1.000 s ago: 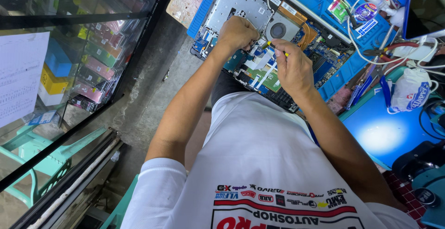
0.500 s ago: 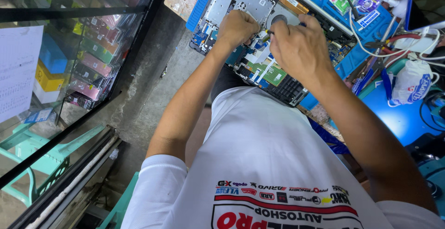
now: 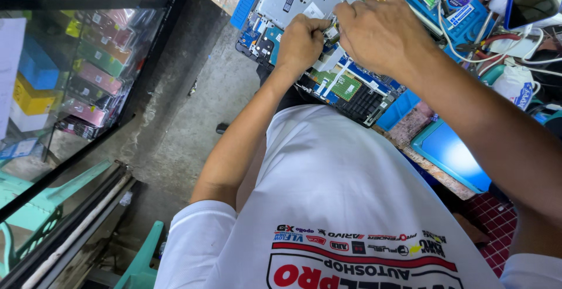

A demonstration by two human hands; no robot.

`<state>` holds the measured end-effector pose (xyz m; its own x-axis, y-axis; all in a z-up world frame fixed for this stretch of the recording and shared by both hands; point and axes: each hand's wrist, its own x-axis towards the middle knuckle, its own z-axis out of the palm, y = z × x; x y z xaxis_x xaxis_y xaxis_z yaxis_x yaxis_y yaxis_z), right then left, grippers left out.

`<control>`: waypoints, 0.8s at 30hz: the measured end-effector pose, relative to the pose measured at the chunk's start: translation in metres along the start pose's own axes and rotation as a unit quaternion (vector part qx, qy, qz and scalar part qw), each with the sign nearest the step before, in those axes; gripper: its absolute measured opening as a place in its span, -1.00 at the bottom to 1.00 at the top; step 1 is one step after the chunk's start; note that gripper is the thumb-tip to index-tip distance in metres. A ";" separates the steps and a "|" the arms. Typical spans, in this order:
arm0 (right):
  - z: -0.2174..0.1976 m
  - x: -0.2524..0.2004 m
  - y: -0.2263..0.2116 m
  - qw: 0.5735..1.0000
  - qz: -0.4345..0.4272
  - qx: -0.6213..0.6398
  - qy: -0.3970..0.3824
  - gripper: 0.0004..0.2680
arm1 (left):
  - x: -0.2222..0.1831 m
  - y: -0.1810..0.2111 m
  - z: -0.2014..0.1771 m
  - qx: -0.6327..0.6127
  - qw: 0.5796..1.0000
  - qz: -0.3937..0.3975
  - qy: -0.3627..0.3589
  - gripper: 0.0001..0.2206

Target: The person works on the internal components of a laptop, using tweezers to manipulate small connectors and cables near the motherboard and cooling fan before applying adhesive tape to a component.

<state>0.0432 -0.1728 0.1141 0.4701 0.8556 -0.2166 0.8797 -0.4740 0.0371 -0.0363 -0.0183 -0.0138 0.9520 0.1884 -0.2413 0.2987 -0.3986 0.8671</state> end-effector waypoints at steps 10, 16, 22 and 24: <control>-0.009 0.001 0.002 0.998 0.000 -0.040 -0.046 -0.66 | 0.000 -0.005 0.005 0.020 1.000 0.006 0.012 -0.75; -0.015 0.005 -0.007 0.990 0.000 -0.100 -0.100 -0.70 | 0.001 -0.005 0.003 0.010 1.000 0.004 0.011 -0.75; 0.000 0.000 -0.005 0.996 -0.039 -0.078 -0.013 -0.87 | -0.001 -0.007 0.006 0.001 1.000 0.004 0.015 -0.75; 0.002 0.004 -0.008 0.996 -0.025 -0.082 -0.004 -0.84 | 0.000 -0.006 0.006 0.001 1.000 0.015 0.013 -0.75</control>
<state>0.0374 -0.1660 0.1113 0.4263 0.8750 -0.2296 0.9017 -0.3909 0.1845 -0.0374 -0.0208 -0.0214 0.9586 0.1987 -0.2039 0.2699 -0.4067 0.8728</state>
